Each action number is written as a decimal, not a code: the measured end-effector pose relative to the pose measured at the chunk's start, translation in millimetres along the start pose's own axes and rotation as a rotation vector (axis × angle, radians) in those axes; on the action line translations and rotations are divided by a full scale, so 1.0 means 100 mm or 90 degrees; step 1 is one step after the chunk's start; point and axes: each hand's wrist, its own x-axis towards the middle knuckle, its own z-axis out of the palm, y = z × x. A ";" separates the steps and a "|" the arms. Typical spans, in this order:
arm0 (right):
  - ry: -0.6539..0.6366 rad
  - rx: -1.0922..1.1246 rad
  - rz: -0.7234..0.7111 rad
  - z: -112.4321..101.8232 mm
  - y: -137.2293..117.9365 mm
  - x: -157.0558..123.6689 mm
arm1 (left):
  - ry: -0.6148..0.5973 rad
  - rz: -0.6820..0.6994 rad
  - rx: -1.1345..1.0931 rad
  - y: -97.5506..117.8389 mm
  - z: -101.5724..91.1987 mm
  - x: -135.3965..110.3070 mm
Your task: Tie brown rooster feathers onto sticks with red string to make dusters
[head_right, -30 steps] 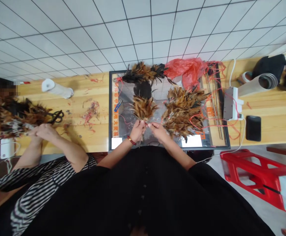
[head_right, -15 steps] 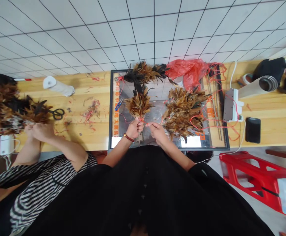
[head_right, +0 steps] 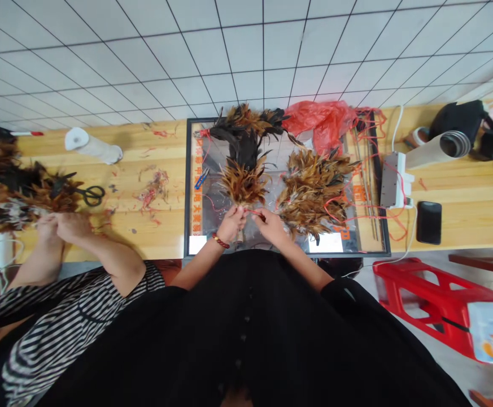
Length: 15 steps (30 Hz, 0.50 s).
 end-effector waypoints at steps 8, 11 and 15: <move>0.150 -0.128 -0.123 -0.11 -0.06 0.07 | -0.010 -0.086 -0.252 0.11 0.07 -0.04; 0.156 -0.057 -0.147 -0.03 -0.17 0.10 | 0.002 -0.069 -0.237 0.08 0.13 -0.06; 0.108 0.134 -0.012 0.12 -0.18 0.25 | -0.006 -0.070 -0.230 0.07 0.17 -0.07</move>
